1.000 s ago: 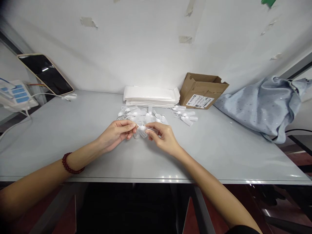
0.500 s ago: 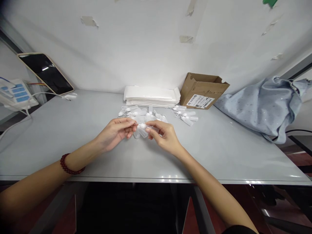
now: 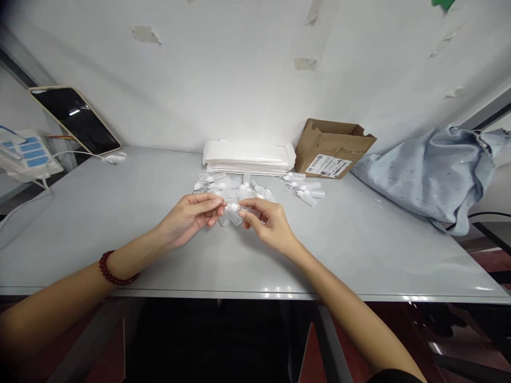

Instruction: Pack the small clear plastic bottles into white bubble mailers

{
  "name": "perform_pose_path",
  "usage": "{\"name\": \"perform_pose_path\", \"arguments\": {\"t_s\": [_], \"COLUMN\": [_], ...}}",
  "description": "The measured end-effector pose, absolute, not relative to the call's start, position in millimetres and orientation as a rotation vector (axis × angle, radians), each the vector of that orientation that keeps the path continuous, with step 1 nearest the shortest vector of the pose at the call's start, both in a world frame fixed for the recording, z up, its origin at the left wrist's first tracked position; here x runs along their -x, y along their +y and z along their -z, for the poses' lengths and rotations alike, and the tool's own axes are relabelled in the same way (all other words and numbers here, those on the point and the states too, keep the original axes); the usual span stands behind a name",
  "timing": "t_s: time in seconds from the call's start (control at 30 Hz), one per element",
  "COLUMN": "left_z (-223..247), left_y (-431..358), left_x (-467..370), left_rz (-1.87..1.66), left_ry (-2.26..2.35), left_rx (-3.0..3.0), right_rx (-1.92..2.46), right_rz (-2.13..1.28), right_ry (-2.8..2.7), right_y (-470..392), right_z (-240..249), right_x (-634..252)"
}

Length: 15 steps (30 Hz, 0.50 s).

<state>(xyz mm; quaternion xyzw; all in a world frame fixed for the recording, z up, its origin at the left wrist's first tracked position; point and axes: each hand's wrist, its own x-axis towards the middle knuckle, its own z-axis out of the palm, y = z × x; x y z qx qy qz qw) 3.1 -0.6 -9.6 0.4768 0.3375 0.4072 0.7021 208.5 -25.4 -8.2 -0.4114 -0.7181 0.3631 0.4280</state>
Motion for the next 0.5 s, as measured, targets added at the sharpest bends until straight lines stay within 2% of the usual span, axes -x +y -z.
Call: {"name": "perform_pose_path", "arguments": {"t_s": [0.5], "left_z": [8.9], "left_y": [-1.6], "left_x": [-4.2], "left_rz": [-0.933], "left_ry": [0.770], "left_rx": [-1.087], "right_rx": [1.001], "right_rz": [-0.911], "right_ry": [-1.763], "right_y": [-24.5], "right_z": [9.9], "right_x": [-207.7]}}
